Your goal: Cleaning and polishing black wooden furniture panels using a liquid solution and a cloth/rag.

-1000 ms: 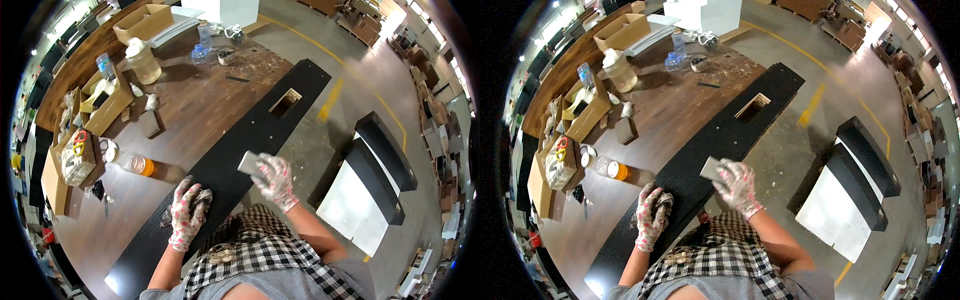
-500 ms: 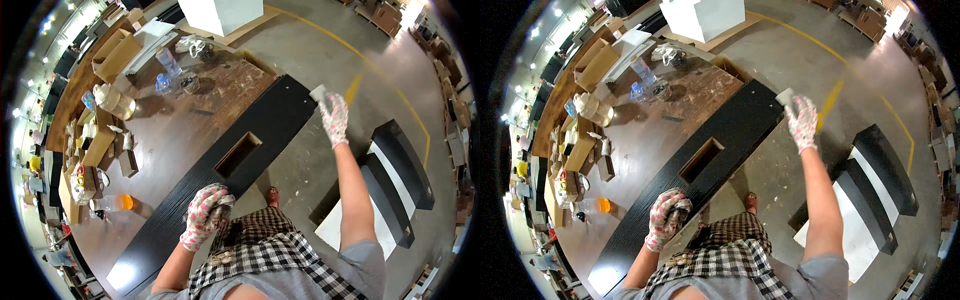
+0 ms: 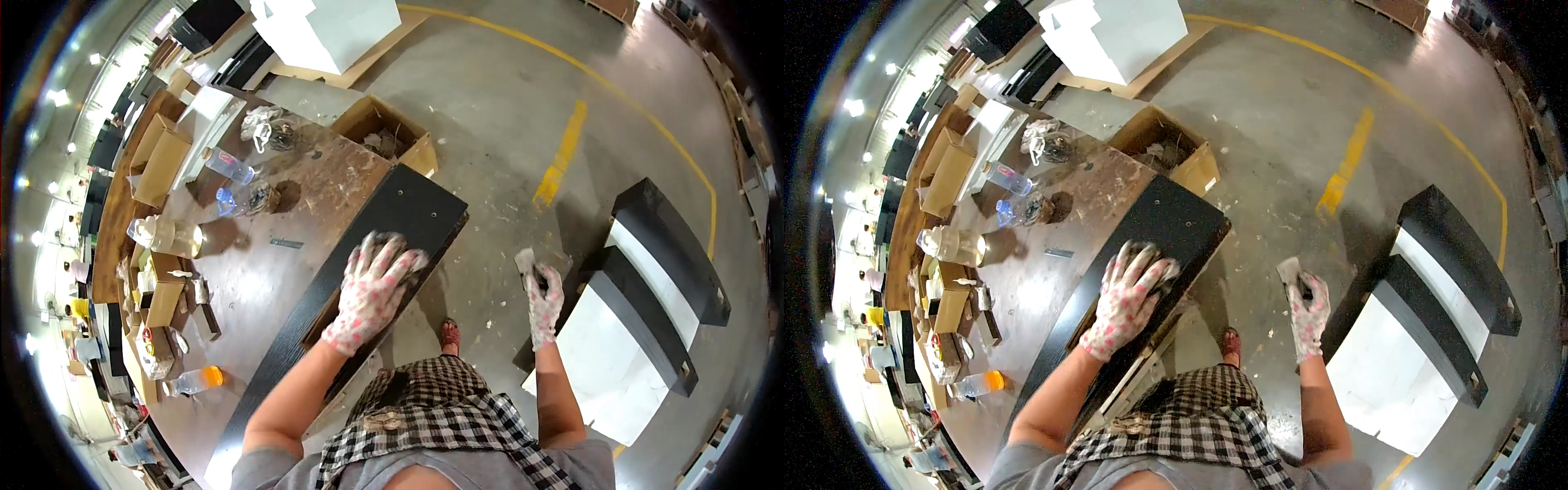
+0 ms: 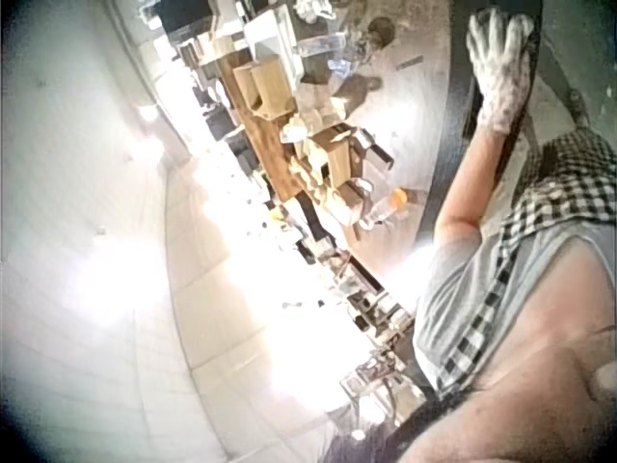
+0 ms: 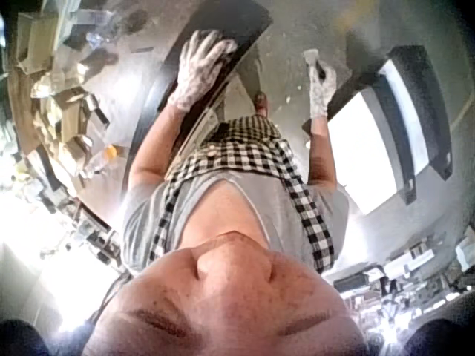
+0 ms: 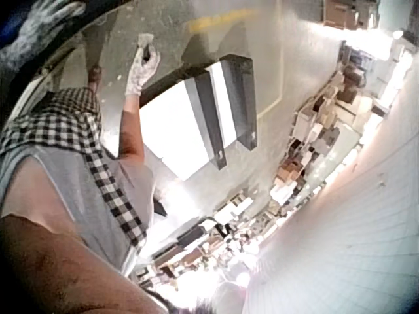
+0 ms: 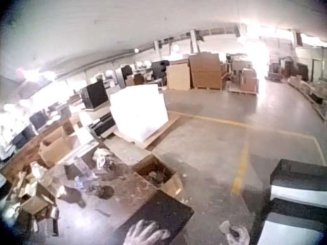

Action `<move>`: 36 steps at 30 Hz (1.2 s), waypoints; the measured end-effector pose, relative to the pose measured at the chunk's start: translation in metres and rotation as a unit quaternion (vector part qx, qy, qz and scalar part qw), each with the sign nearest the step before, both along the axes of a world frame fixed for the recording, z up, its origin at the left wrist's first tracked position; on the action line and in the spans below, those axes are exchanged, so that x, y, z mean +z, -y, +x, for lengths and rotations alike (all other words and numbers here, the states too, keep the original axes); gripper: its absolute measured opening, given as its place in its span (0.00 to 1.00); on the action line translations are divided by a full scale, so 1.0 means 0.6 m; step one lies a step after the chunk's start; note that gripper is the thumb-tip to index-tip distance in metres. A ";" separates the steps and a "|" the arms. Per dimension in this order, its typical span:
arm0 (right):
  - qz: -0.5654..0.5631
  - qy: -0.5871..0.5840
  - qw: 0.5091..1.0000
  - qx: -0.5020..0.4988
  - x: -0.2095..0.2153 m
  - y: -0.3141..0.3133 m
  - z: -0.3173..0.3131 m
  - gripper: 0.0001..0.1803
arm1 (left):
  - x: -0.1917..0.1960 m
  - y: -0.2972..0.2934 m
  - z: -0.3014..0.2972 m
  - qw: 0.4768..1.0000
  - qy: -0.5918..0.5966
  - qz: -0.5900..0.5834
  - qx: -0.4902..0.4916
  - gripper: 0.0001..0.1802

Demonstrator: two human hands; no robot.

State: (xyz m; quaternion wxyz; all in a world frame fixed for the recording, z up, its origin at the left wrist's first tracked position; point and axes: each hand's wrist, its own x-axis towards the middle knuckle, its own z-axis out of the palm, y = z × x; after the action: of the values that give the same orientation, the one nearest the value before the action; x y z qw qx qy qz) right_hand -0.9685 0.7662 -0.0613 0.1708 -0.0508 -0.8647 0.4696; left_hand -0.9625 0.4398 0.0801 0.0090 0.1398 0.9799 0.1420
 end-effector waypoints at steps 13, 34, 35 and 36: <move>-0.097 0.076 0.992 0.000 -0.011 0.006 0.028 0.16 | -0.031 -0.029 -0.008 0.990 -0.019 -0.021 -0.137 0.30; -0.259 0.003 0.894 0.365 0.215 0.401 0.009 0.17 | -0.030 0.126 0.413 0.993 -0.025 -0.065 0.092 0.25; -0.249 -0.023 0.880 0.403 0.217 0.441 0.031 0.18 | -0.027 0.136 0.450 0.991 -0.027 -0.053 0.123 0.24; -0.240 -0.049 0.863 0.441 0.212 0.482 0.055 0.18 | -0.024 0.148 0.485 0.987 -0.029 -0.042 0.153 0.23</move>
State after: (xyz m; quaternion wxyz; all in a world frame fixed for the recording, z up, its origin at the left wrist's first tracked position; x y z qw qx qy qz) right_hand -0.9354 0.4769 0.0657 -0.0295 0.3201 -0.6479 0.6905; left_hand -0.6713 0.3509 0.0655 -0.0352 -0.0085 0.9947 0.0967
